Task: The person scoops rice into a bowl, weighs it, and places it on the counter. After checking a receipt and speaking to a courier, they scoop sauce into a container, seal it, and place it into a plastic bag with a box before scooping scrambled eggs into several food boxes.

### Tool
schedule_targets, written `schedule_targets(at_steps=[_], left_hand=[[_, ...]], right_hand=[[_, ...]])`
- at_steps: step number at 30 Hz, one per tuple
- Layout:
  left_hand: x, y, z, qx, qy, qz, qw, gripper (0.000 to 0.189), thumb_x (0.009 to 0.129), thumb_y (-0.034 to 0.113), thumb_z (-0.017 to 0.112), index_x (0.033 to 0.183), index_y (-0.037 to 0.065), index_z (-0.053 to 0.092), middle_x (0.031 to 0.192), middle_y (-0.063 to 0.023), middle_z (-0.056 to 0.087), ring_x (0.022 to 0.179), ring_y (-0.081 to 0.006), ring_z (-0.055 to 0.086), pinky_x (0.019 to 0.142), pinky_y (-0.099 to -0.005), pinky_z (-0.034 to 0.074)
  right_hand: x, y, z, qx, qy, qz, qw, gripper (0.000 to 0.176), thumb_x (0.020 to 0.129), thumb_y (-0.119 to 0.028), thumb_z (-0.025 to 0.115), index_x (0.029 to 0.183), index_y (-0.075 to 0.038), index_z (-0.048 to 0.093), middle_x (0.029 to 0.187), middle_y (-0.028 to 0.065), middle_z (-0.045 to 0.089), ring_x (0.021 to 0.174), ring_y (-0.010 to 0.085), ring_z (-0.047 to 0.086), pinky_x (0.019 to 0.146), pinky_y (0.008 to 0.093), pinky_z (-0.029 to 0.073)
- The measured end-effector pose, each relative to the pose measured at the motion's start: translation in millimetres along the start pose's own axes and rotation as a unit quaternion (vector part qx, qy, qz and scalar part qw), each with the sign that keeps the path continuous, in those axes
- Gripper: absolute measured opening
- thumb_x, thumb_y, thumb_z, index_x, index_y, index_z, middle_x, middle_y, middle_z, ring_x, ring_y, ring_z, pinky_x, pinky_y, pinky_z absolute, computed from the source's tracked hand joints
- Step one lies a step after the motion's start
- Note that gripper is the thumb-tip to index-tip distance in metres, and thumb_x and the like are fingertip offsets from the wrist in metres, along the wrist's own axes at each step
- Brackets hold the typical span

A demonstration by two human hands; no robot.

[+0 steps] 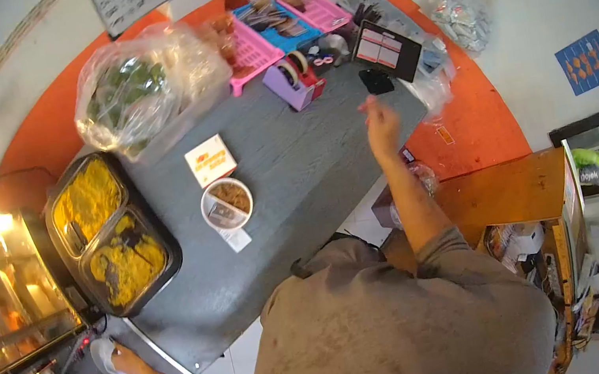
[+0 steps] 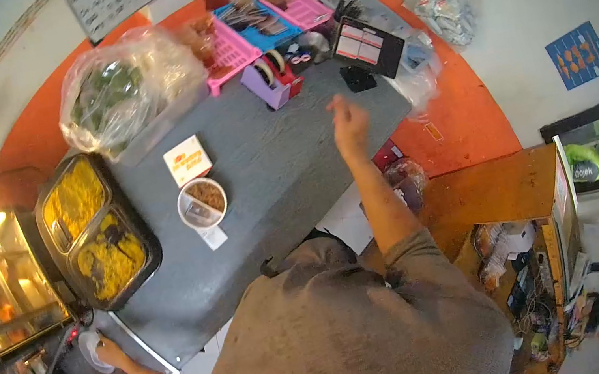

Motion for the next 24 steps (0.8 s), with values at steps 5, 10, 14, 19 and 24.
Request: schedule_targets(at_steps=[5,10,14,19,24], left_hand=[[-70.3,111.7,-44.8,-0.135,0.131,0.097,0.977,0.029,0.089,0.026,0.061,0.095,-0.003,0.065,0.098,-0.0182,0.064,0.089,-0.034,0.06,0.079,-0.0395,0.047],[-161.7,225.9,-61.1,-0.169,0.149,0.077,0.971,0.029,0.091,0.024,0.06,0.102,-0.003,0.061,0.099,-0.0159,0.061,0.093,-0.0293,0.057,0.079,-0.0368,0.046],[-208.5,303.1,-60.3,-0.222,0.114,0.074,0.966,0.026,0.091,0.02,0.06,0.104,-0.002,0.06,0.102,-0.0145,0.061,0.094,-0.0261,0.058,0.079,-0.037,0.046],[-248.6,404.8,-89.2,-0.259,0.084,0.123,0.954,0.023,0.089,0.015,0.061,0.106,0.0,0.06,0.102,-0.0115,0.063,0.098,-0.0232,0.059,0.082,-0.0333,0.048],[-273.5,492.6,-108.6,-0.34,0.083,0.138,0.926,0.017,0.084,0.007,0.064,0.099,0.001,0.062,0.098,-0.0111,0.063,0.093,-0.0225,0.061,0.078,-0.031,0.048]], right_hand=[[193.9,55.4,-83.8,-0.069,0.161,-0.127,0.976,0.029,0.086,-0.029,0.063,0.09,0.0,0.067,0.082,0.0127,0.065,0.083,0.0216,0.062,0.073,0.0336,0.048],[381.9,188.0,-111.7,-0.272,0.065,0.097,0.955,0.05,0.082,-0.047,0.059,0.1,-0.001,0.069,0.104,0.0236,0.064,0.105,0.0344,0.06,0.09,0.0439,0.045],[448.7,244.6,-89.1,-0.306,0.001,0.198,0.931,0.074,0.077,-0.056,0.059,0.121,0.004,0.055,0.128,0.0288,0.049,0.126,0.0367,0.043,0.104,0.0501,0.031],[531.7,375.3,-42.9,-0.469,-0.183,0.003,0.864,0.069,0.076,-0.056,0.061,0.109,0.004,0.06,0.114,0.0274,0.056,0.11,0.0385,0.052,0.091,0.0463,0.04],[454.6,227.8,-94.1,-0.165,0.154,-0.2,0.953,0.032,0.086,-0.028,0.055,0.09,0.003,0.062,0.09,0.0222,0.066,0.083,0.0343,0.064,0.074,0.0435,0.049]])
Point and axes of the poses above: each hand's wrist, its own x-axis towards the middle knuckle, its own z-axis out of the palm, y = z × x, the point moved 5 cm from there along x, towards the middle knuckle
